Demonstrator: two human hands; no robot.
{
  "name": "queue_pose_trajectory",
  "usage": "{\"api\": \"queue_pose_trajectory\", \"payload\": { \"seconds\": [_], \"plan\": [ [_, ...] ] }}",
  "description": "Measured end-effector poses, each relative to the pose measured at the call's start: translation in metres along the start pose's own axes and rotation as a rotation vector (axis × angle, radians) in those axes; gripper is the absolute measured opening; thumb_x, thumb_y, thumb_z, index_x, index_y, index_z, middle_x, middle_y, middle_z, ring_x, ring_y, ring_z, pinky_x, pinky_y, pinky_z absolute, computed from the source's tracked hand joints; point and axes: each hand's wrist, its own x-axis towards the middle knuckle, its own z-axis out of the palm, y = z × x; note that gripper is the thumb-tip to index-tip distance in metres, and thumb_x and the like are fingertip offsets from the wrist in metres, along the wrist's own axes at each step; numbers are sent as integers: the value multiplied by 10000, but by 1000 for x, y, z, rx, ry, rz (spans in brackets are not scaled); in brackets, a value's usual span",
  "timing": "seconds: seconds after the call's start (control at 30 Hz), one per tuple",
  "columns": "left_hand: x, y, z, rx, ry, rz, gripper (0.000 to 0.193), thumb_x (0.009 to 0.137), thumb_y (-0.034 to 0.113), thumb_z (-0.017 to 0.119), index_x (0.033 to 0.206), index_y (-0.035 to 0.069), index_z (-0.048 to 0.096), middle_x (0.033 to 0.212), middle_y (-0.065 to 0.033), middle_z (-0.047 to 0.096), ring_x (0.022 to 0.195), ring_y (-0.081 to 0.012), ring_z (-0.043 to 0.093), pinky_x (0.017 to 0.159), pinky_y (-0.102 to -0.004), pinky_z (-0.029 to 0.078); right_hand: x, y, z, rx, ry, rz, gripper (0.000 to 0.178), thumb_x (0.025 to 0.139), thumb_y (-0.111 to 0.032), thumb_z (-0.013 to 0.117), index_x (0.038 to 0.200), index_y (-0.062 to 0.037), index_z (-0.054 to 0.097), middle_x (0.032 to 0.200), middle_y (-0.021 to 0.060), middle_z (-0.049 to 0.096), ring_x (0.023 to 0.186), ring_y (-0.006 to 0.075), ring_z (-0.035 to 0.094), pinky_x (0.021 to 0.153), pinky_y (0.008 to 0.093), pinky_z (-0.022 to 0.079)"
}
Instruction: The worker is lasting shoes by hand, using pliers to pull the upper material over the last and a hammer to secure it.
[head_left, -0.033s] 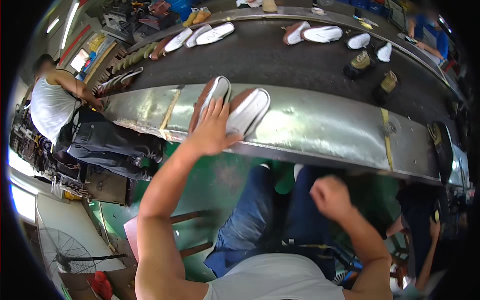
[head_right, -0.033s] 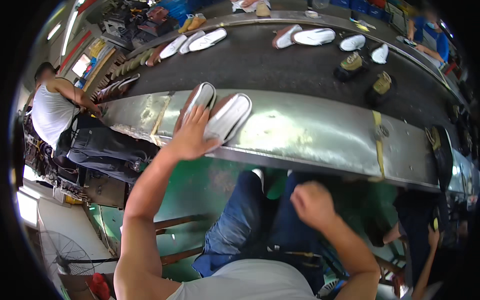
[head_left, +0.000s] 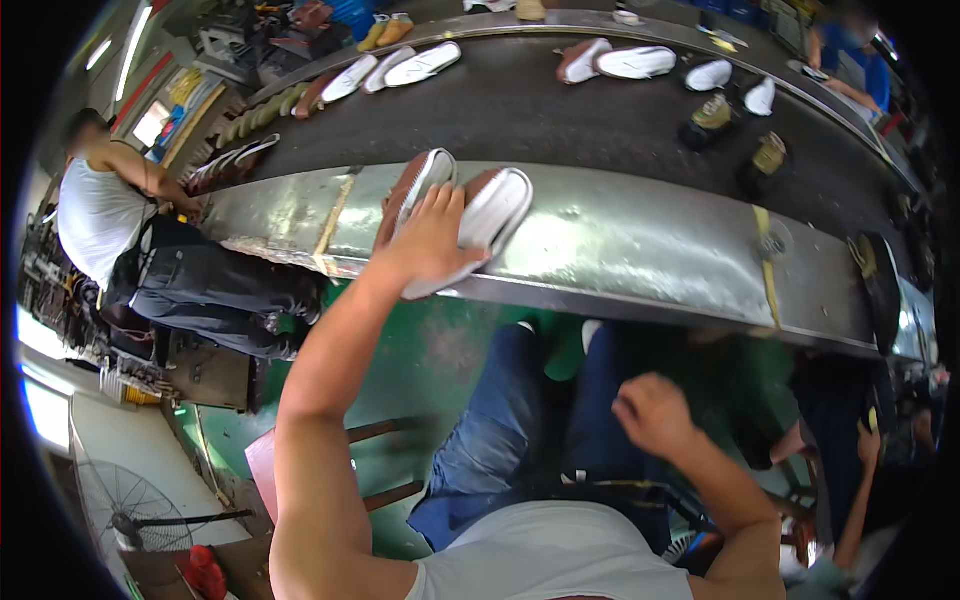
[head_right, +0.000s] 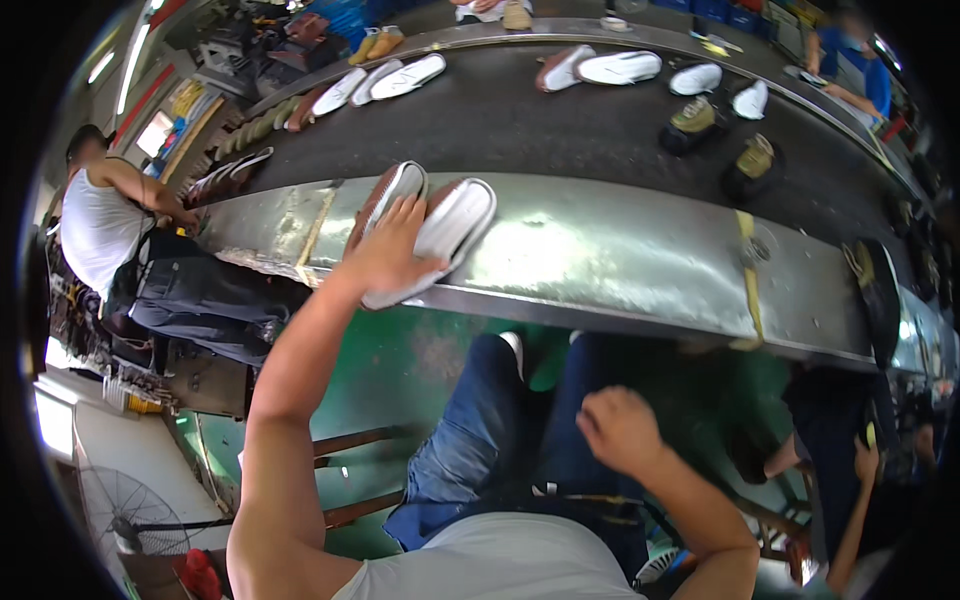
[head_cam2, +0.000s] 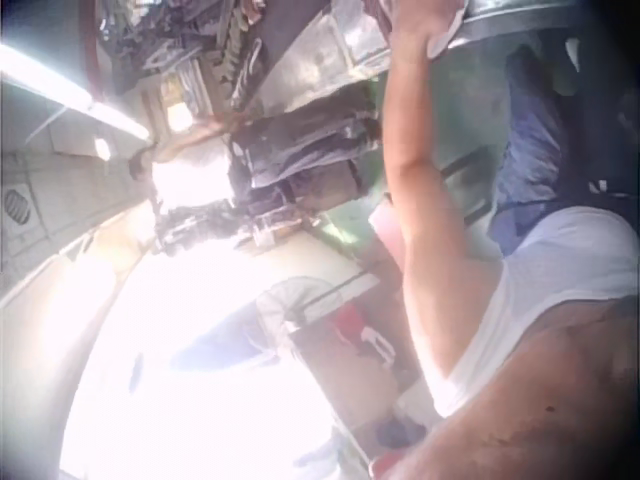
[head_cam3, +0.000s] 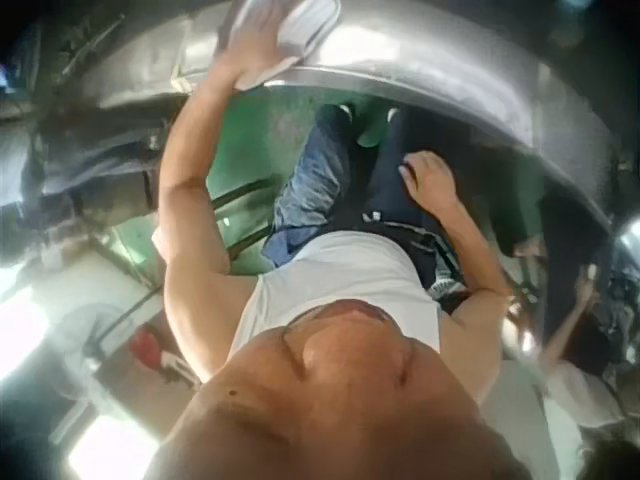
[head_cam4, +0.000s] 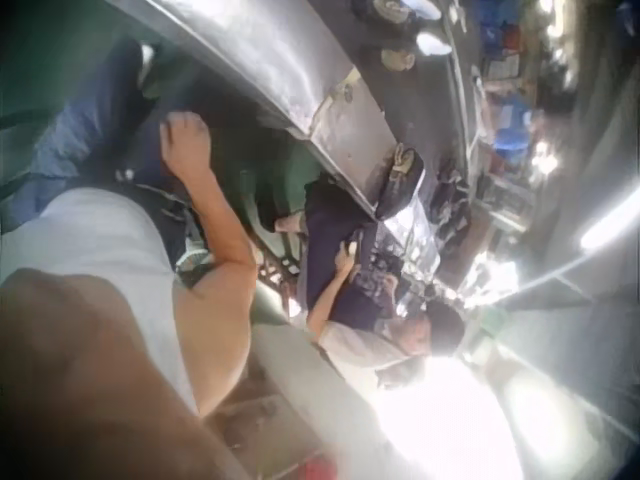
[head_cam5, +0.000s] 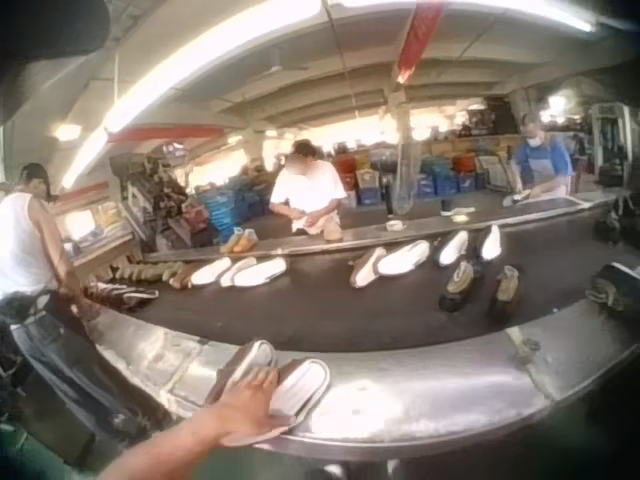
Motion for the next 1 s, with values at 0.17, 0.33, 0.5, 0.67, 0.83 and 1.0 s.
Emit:
{"api": "queue_pose_trajectory", "payload": {
  "seconds": [0.17, 0.33, 0.5, 0.67, 0.83, 1.0],
  "plan": [
    [115, -12, 22, -290, -223, -92, 845, 830, 551, 690, 1381, -64, 507, 1339, -279, 582, 1251, -391, 569, 1071, -427, 429, -157, -36, 32, 18, -294, 311, 247, 866, -276, 689, 964, -60, 622, 907, 139, 636, 894, 336, 650, 730, 458, 533],
    [80, 25, 0, -605, -172, -69, 672, 880, 407, 700, 1358, -35, 533, 1263, -198, 644, 1151, -279, 621, 1012, -367, 461, -183, -32, 44, 297, -432, 543, 335, 929, -325, 644, 1100, -37, 621, 961, 152, 658, 908, 296, 664, 754, 396, 537],
    [-52, 90, 50, -1546, 43, -7, 637, 900, 279, 718, 1416, 0, 469, 1311, -128, 601, 1167, -230, 585, 999, -357, 474, -193, 1, 31, 1090, -386, 892, 501, 888, -420, 726, 1194, -50, 586, 905, 41, 616, 855, 139, 605, 716, 316, 504],
    [-156, 197, 136, -1602, 186, -56, 736, 877, 52, 686, 1521, 93, 332, 1354, -109, 530, 1232, -209, 523, 1027, -349, 447, -163, -23, -12, 1320, -246, 878, 335, 878, -149, 682, 1170, -30, 568, 968, 60, 635, 745, 118, 611, 690, 251, 502],
    [-180, 205, 175, -1740, -101, -36, 574, 990, 117, 597, 1486, 107, 309, 1268, -67, 557, 1178, -161, 526, 1026, -326, 426, -125, -60, -21, 924, -289, 719, 248, 957, -122, 586, 1168, 10, 589, 877, 36, 658, 738, 122, 624, 683, 276, 518],
    [-184, 183, 161, -1705, -227, -29, 554, 1061, 298, 486, 1516, 119, 226, 1343, -96, 528, 1261, -192, 474, 1095, -333, 363, -95, -64, -4, 959, -384, 626, 247, 968, -163, 595, 1136, 17, 615, 880, 40, 678, 754, 117, 619, 699, 285, 519]
  ]
}}
